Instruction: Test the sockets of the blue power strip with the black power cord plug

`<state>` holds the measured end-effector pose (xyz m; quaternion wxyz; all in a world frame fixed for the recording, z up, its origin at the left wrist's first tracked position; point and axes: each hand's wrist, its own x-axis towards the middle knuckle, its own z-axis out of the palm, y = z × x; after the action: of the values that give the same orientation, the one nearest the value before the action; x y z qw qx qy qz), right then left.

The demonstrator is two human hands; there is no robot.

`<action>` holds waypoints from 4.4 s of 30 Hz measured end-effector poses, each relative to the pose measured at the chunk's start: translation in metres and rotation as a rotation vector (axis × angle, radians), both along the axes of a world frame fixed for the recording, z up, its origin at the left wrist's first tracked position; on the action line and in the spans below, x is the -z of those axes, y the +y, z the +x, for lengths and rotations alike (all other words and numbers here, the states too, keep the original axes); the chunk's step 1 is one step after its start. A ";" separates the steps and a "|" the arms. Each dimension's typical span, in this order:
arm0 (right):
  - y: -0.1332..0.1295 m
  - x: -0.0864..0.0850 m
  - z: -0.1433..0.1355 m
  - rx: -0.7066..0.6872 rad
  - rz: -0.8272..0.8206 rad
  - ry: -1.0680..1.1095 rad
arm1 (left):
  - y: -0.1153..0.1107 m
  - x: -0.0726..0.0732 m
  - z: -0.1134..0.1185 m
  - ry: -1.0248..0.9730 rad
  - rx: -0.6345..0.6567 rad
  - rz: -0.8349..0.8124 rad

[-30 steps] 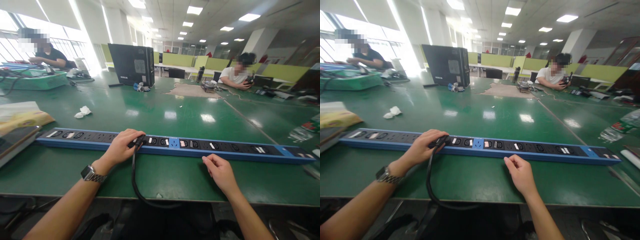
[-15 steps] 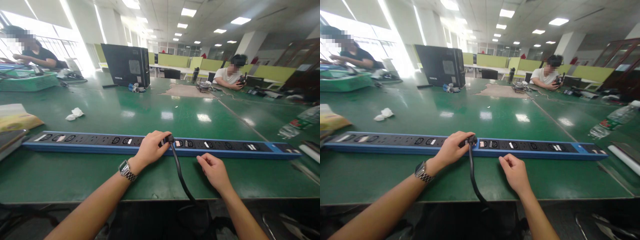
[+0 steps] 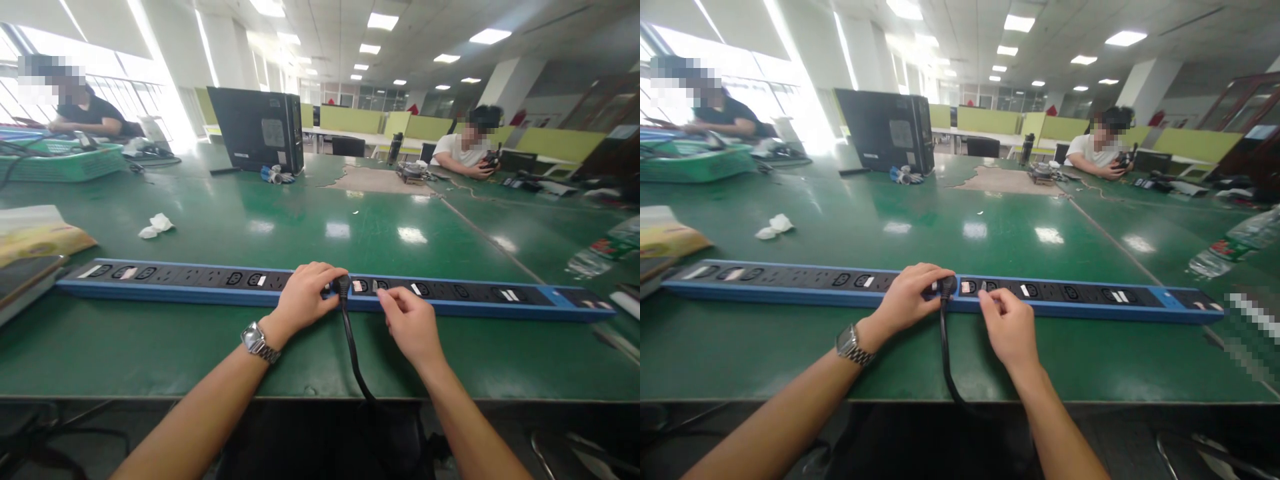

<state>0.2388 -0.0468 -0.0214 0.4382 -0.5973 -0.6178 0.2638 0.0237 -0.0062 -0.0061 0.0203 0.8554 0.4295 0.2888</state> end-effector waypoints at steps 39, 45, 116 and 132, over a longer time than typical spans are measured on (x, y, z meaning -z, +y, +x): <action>0.025 -0.081 0.137 0.199 -0.064 -0.553 | 0.004 0.008 0.002 0.127 -0.212 -0.016; 0.034 -0.059 0.208 0.157 -0.308 -0.676 | 0.005 0.008 0.003 0.138 -0.210 -0.022; -0.008 0.021 0.017 -0.146 -0.001 -0.184 | 0.005 -0.002 -0.011 -0.208 0.089 -0.085; -0.005 0.025 0.018 -0.125 -0.020 -0.097 | 0.001 -0.002 -0.006 -0.218 0.030 -0.034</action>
<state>0.2565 -0.0521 -0.0460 0.3845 -0.5738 -0.6718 0.2676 0.0180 -0.0055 -0.0043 0.0856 0.8247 0.4168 0.3727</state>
